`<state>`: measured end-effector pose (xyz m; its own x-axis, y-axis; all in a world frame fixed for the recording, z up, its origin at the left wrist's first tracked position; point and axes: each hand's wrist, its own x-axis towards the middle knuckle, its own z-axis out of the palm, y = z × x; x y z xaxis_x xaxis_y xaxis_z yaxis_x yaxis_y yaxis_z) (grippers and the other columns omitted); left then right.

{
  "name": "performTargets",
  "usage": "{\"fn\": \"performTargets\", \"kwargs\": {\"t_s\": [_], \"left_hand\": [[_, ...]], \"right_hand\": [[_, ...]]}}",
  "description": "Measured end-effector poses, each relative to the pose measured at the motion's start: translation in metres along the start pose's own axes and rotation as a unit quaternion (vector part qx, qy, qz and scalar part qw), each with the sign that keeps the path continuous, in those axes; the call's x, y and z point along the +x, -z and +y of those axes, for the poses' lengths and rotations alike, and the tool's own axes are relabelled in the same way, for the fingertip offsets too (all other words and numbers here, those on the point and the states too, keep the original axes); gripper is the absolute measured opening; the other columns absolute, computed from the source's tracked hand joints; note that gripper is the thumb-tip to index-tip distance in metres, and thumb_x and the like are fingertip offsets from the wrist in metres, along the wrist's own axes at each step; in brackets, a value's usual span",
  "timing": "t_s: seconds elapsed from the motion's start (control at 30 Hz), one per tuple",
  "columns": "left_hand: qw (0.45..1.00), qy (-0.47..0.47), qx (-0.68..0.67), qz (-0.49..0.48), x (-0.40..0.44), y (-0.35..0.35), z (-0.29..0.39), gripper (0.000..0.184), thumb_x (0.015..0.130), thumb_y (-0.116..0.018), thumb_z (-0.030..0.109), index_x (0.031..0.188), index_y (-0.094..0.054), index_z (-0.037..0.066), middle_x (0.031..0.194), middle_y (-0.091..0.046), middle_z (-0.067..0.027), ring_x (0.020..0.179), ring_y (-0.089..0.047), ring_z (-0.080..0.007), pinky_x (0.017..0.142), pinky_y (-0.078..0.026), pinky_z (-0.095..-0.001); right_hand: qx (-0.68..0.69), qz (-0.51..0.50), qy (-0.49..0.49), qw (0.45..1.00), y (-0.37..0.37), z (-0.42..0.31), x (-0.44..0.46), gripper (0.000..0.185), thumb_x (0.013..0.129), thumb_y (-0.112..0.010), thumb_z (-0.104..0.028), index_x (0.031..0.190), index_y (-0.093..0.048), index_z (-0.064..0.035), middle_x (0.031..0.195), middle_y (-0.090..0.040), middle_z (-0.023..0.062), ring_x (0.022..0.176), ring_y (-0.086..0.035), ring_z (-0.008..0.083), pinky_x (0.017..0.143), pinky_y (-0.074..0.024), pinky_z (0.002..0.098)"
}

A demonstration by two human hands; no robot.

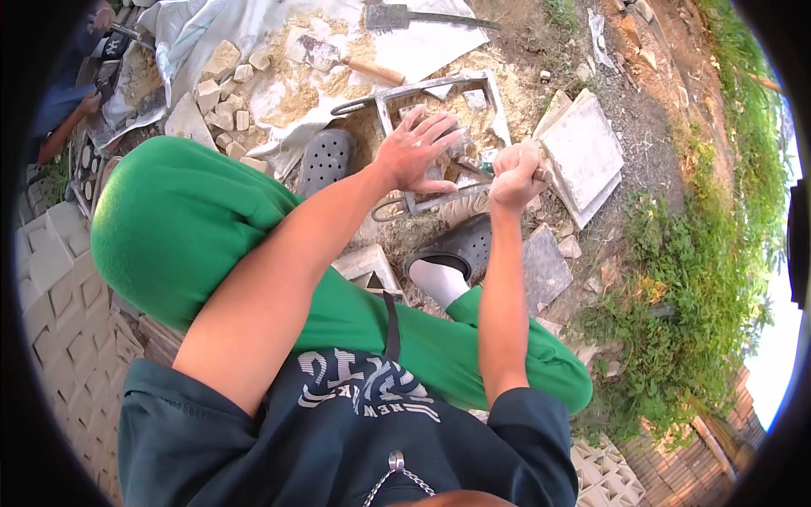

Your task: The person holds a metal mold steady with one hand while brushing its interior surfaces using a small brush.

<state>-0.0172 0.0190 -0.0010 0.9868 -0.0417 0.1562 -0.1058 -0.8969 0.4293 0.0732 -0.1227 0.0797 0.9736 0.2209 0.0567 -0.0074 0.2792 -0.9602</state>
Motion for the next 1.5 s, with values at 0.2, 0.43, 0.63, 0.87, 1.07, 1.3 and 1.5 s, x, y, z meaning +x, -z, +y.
{"fn": "performTargets", "kwargs": {"t_s": [0.2, 0.43, 0.63, 0.87, 1.07, 1.3, 1.5], "left_hand": [[1.0, -0.006, 0.001, 0.006, -0.003, -0.003, 0.001, 0.095, 0.076, -0.051, 0.079, 0.141, -0.043, 0.01, 0.15, -0.038, -0.0127, 0.143, -0.029, -0.0247, 0.119, -0.012, -0.051], [1.0, -0.004, 0.004, -0.005, 0.001, 0.001, 0.002, 0.096, 0.074, -0.051, 0.08, 0.141, -0.044, 0.011, 0.15, -0.037, -0.0132, 0.143, -0.029, -0.0249, 0.119, -0.012, -0.0512], [1.0, -0.006, -0.006, 0.007, -0.003, -0.001, 0.003, 0.095, 0.074, -0.056, 0.077, 0.14, -0.044, 0.01, 0.149, -0.039, -0.0134, 0.142, -0.031, -0.0267, 0.118, -0.014, -0.0518], [1.0, -0.007, 0.004, -0.005, 0.001, 0.003, 0.003, 0.098, 0.074, -0.053, 0.079, 0.141, -0.042, 0.008, 0.149, -0.039, -0.0146, 0.141, -0.032, -0.0273, 0.118, -0.014, -0.0521], [1.0, -0.007, 0.011, -0.001, 0.001, 0.003, 0.003, 0.097, 0.074, -0.052, 0.079, 0.141, -0.043, 0.008, 0.149, -0.039, -0.0142, 0.141, -0.032, -0.0266, 0.118, -0.014, -0.0515], [0.999, -0.025, -0.002, 0.024, 0.001, 0.002, 0.004, 0.094, 0.073, -0.055, 0.078, 0.138, -0.046, 0.01, 0.147, -0.042, -0.0123, 0.141, -0.033, -0.0255, 0.118, -0.015, -0.0506], [0.999, -0.034, 0.012, 0.019, 0.002, 0.0, 0.003, 0.111, 0.067, -0.06, 0.08, 0.143, -0.035, 0.004, 0.149, -0.038, -0.0113, 0.142, -0.031, -0.0245, 0.118, -0.014, -0.0506]], "right_hand": [[0.005, 0.007, 0.041, 0.999, -0.006, -0.04, 0.0, 0.045, 0.096, -0.045, -0.013, 0.053, -0.033, -0.0097, 0.049, -0.036, -0.0017, 0.04, -0.028, 0.0076, 0.04, -0.0217, 0.0262], [0.006, -0.01, 0.004, 1.0, -0.001, -0.005, -0.008, 0.04, 0.094, -0.045, -0.01, 0.055, -0.033, -0.0065, 0.052, -0.034, -0.0014, 0.044, -0.029, 0.0074, 0.042, -0.0224, 0.0266], [0.05, -0.05, 0.054, 0.996, -0.003, -0.048, -0.003, 0.04, 0.094, -0.043, -0.01, 0.055, -0.032, -0.0072, 0.051, -0.033, -0.0012, 0.043, -0.029, 0.0078, 0.041, -0.0225, 0.0275], [-0.041, -0.017, 0.076, 0.996, 0.003, 0.015, -0.01, 0.041, 0.096, -0.047, -0.018, 0.058, -0.043, -0.0049, 0.052, -0.04, -0.0004, 0.048, -0.038, 0.0074, 0.044, -0.0261, 0.0258], [-0.06, 0.225, -0.026, 0.972, -0.029, -0.014, -0.011, 0.047, 0.098, -0.056, -0.027, 0.057, -0.042, -0.0095, 0.052, -0.038, -0.0034, 0.049, -0.033, 0.0062, 0.046, -0.0251, 0.0261], [0.014, 0.126, 0.049, 0.991, -0.018, -0.058, -0.004, 0.048, 0.1, -0.051, -0.027, 0.056, -0.043, -0.0091, 0.047, -0.039, -0.0015, 0.041, -0.035, 0.0074, 0.042, -0.026, 0.0262], [0.001, 0.044, -0.035, 0.998, -0.002, -0.004, -0.002, 0.045, 0.1, -0.053, -0.023, 0.058, -0.045, -0.006, 0.051, -0.043, -0.0016, 0.042, -0.037, 0.007, 0.042, -0.0262, 0.0257]]}}
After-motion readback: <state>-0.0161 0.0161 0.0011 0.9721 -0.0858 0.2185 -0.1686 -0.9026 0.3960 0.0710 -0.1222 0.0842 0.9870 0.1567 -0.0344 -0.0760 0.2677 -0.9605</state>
